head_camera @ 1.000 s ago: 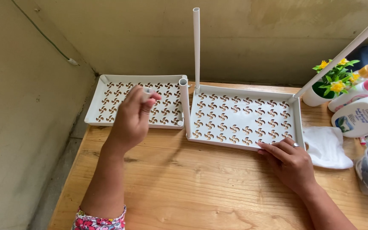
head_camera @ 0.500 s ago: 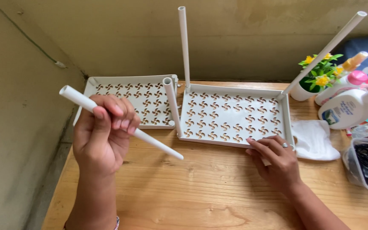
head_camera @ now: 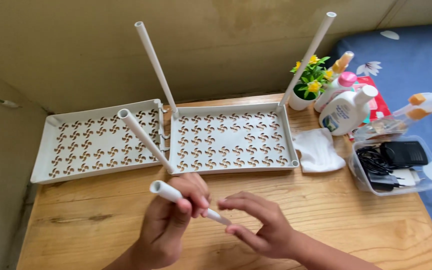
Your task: The recorder cleans plastic storage rack components with a cloth and then assembles the two-tier rack on a wooden table.
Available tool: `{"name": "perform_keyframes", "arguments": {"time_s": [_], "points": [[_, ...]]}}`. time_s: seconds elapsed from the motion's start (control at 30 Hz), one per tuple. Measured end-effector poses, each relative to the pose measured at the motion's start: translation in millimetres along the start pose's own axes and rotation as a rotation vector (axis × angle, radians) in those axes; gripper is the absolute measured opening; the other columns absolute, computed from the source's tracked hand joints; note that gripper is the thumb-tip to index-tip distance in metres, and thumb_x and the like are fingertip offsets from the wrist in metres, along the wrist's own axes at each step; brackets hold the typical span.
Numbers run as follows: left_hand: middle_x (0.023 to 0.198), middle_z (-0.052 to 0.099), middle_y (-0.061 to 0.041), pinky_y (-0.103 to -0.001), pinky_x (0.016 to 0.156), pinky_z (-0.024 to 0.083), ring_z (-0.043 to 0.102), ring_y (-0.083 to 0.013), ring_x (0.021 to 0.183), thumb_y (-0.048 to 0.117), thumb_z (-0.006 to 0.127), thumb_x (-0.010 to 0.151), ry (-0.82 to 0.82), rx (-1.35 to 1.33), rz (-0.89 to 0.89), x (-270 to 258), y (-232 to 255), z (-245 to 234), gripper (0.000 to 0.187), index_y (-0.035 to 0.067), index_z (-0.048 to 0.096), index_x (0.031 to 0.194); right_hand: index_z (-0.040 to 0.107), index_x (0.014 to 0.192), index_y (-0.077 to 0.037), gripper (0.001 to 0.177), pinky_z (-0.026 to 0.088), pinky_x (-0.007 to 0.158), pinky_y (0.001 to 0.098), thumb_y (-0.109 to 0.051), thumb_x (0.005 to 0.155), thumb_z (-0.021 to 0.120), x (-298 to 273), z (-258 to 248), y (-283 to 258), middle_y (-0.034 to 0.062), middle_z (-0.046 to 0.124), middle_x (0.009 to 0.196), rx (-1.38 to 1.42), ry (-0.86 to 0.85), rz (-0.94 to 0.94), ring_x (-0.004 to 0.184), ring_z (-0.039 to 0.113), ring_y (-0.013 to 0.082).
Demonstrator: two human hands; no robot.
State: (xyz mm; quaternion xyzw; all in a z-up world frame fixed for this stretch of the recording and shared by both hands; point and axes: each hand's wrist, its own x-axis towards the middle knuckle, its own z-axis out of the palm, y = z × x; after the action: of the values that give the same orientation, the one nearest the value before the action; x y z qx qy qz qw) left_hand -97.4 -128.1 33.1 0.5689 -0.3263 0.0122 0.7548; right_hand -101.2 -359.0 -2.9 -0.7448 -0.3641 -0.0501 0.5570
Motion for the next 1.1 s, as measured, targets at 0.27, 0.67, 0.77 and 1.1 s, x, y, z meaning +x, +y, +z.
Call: {"name": "perform_keyframes", "arguments": {"time_s": [0.27,0.67,0.77,1.1], "points": [[0.121,0.055,-0.015,-0.036,0.098,0.050,0.053,-0.0218,0.108,0.038,0.047,0.113,-0.047,-0.033,-0.132,11.3,-29.7,18.8,0.048,0.001,0.040,0.142,0.069,0.121,-0.001,0.025,0.063,0.084,0.0326,0.002,0.096,0.071,-21.9,4.9,28.0,0.0114,0.078,0.105,0.096,-0.007,0.181,0.097,0.079,0.0215],[0.152,0.043,-0.023,-0.049,0.122,0.028,0.037,-0.0357,0.146,0.033,0.062,0.097,-0.263,1.177,-0.055,15.8,-108.6,-6.4,0.074,-0.002,0.031,0.155,0.061,0.116,0.003,0.017,0.055,0.087,0.0322,0.008,0.104,0.052,-39.7,-83.1,92.4,0.0126,0.067,0.103,0.467,0.553,0.257,0.094,0.066,0.0201],[0.150,0.046,-0.021,-0.052,0.120,0.026,0.037,-0.0353,0.144,0.032,0.062,0.096,-0.281,1.354,-0.025,11.0,-125.2,-13.7,0.070,-0.001,0.035,0.152,0.060,0.115,0.002,0.012,0.053,0.085,0.0302,0.005,0.106,0.054,-41.1,-99.3,101.2,0.0116,0.065,0.102,0.566,0.589,0.213,0.092,0.062,0.0178],[0.143,0.052,-0.017,-0.050,0.119,0.030,0.043,-0.0321,0.140,0.031,0.061,0.096,-0.265,1.423,-0.106,12.2,-125.5,-21.4,0.055,0.003,0.051,0.142,0.061,0.114,0.001,0.009,0.051,0.084,0.0311,-0.001,0.106,0.057,-35.8,-103.5,100.9,0.0075,0.062,0.101,0.549,0.589,0.171,0.091,0.059,0.0175]]}}
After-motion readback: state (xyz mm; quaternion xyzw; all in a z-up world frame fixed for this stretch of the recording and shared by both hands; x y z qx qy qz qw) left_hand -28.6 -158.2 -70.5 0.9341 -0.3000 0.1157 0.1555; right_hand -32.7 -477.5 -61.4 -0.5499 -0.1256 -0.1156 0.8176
